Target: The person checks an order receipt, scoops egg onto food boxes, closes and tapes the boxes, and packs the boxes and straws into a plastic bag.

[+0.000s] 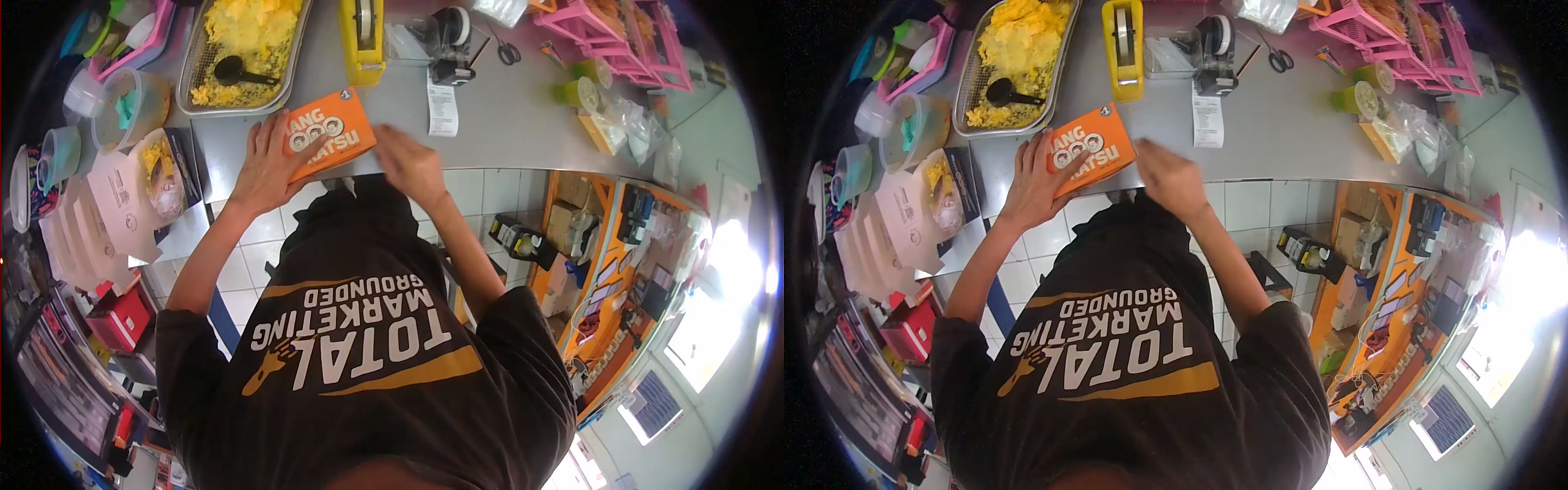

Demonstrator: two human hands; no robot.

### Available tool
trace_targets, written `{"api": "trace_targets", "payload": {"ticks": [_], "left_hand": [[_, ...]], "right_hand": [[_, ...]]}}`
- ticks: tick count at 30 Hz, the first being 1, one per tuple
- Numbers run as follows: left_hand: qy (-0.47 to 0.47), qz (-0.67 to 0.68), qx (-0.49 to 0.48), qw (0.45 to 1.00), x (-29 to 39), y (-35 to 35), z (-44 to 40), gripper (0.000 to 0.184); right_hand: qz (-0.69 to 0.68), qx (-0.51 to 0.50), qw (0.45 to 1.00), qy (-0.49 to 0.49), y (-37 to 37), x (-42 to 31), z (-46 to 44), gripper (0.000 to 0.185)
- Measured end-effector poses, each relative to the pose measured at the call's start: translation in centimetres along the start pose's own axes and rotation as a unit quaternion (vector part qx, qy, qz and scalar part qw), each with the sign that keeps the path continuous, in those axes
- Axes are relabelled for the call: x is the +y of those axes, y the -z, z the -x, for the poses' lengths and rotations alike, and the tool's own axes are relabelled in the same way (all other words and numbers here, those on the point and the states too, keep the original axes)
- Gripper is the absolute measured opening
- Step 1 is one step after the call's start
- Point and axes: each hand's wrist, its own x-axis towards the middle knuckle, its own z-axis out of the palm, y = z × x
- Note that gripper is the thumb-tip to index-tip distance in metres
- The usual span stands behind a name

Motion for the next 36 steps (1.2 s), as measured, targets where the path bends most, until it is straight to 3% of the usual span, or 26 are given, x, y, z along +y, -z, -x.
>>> {"api": "trace_targets", "payload": {"ticks": [1,3,5,6,8,15,17,18,21,23,27,28,29,31,33,34,35,36], "left_hand": [[0.006,-0.013,-0.007,1.000,0.1,0.1,0.0,0.071],[0.009,-0.026,-0.025,0.999,0.1,0.1,0.1,0.072],[0.009,-0.017,-0.018,1.000,0.2,0.1,0.2,0.073],[0.010,-0.009,-0.010,1.000,0.2,0.2,0.2,0.073],[0.008,-0.011,-0.008,1.000,0.2,0.2,0.3,0.073],[0.019,-0.021,-0.027,0.999,0.3,0.4,0.2,0.074],[0.023,-0.007,-0.034,0.999,0.4,0.8,0.0,0.074],[0.024,0.006,-0.043,0.999,0.5,1.0,-0.1,0.073],[0.032,0.009,-0.049,0.998,0.7,1.0,-0.1,0.072],[0.035,0.004,-0.051,0.998,0.8,0.9,-0.1,0.072],[0.040,0.003,-0.011,0.999,1.3,-0.1,-0.1,0.069],[0.045,0.000,-0.009,0.999,1.4,-0.1,-0.4,0.069],[0.048,0.004,0.002,0.999,1.7,-0.2,-0.2,0.069],[0.060,0.008,0.039,0.997,2.3,-0.8,0.2,0.068],[0.074,0.010,0.048,0.996,2.8,-1.4,0.2,0.069],[0.075,0.016,0.064,0.995,3.0,-1.7,0.1,0.070],[0.081,0.011,0.065,0.995,3.1,-2.0,0.1,0.073],[0.083,0.011,0.063,0.995,3.2,-2.0,0.0,0.073]], "right_hand": [[-0.025,0.055,0.998,-0.024,1.2,0.9,-1.0,0.037],[-0.125,0.232,0.931,-0.254,4.6,3.0,-5.2,0.032],[-0.283,0.193,0.836,-0.428,7.2,6.3,-8.6,0.036],[-0.282,0.196,0.835,-0.429,7.4,8.2,-9.4,0.036],[-0.422,0.048,0.766,-0.483,7.5,11.3,-10.8,0.037],[-0.464,0.077,0.765,-0.439,6.0,11.5,-9.2,0.031],[-0.564,0.190,0.716,-0.366,5.3,10.4,-7.7,0.019],[-0.564,0.187,0.717,-0.365,4.6,10.8,-7.2,0.019],[-0.536,0.199,0.748,-0.337,2.9,12.2,-5.7,0.015],[-0.423,0.194,0.802,-0.375,2.4,12.9,-6.0,0.015],[-0.406,0.201,0.795,-0.405,2.8,13.5,-5.3,0.015],[-0.312,0.196,0.853,-0.369,3.5,12.6,-5.2,0.015],[-0.218,0.183,0.899,-0.333,3.4,11.2,-4.5,0.014],[-0.227,0.089,0.912,-0.331,3.5,5.4,-3.0,0.011],[-0.415,-0.036,0.850,-0.321,1.9,-1.0,-1.2,0.012],[-0.429,-0.102,0.811,-0.384,1.4,-4.1,-1.1,0.015],[-0.480,-0.115,0.769,-0.406,-0.2,-5.7,-0.5,0.019],[-0.481,-0.117,0.768,-0.407,-1.6,-6.1,-0.3,0.019]]}}
